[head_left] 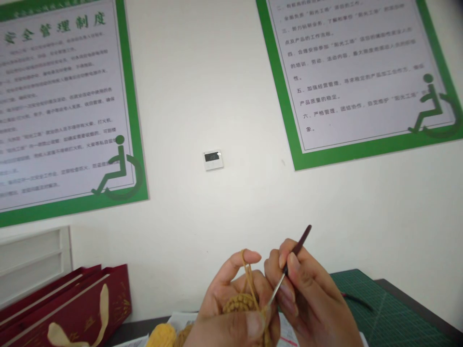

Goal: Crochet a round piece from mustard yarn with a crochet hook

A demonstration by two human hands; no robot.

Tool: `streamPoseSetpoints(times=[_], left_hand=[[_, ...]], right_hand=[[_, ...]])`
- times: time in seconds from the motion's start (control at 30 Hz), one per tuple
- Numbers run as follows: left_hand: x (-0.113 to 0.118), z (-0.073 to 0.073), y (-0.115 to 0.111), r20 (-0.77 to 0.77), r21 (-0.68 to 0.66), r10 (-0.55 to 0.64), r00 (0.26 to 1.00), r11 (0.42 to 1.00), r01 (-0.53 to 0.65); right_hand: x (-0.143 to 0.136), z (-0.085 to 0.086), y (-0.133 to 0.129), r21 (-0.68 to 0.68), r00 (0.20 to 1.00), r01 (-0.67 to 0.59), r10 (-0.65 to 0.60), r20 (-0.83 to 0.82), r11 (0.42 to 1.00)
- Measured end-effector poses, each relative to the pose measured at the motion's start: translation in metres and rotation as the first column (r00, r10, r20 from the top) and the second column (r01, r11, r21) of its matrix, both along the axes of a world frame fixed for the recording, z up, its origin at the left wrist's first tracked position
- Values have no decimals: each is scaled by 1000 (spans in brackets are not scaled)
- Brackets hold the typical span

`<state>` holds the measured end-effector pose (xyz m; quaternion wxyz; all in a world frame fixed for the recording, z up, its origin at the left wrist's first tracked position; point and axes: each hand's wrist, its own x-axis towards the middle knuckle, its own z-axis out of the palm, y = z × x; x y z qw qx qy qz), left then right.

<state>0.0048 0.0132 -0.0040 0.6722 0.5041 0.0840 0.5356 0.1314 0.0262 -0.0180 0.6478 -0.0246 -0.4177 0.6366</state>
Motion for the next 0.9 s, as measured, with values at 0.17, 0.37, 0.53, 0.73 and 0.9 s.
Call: streamPoseSetpoints(times=[0.17, 0.37, 0.53, 0.73, 0.9], left_hand=[[4, 0, -5, -52, 170, 320, 946, 936, -307], [-4, -1, -3, -131, 144, 344, 930, 935, -325], [-5, -2, -1, -110, 176, 345, 932, 930, -323], [-3, -3, 0, -130, 163, 385, 914, 917, -363], [-2, -1, -2, -122, 137, 384, 915, 920, -367]], right_hand=[[-7, 1, 7, 33, 999, -36, 36, -2, 999], [-9, -2, 14, 18, 998, -54, 53, 25, 998], [-7, -2, 17, 6, 996, -70, 70, 51, 998], [-7, -2, 18, -18, 997, -41, 43, 70, 999], [-6, -2, 18, -18, 994, -2, 4, 106, 1000]])
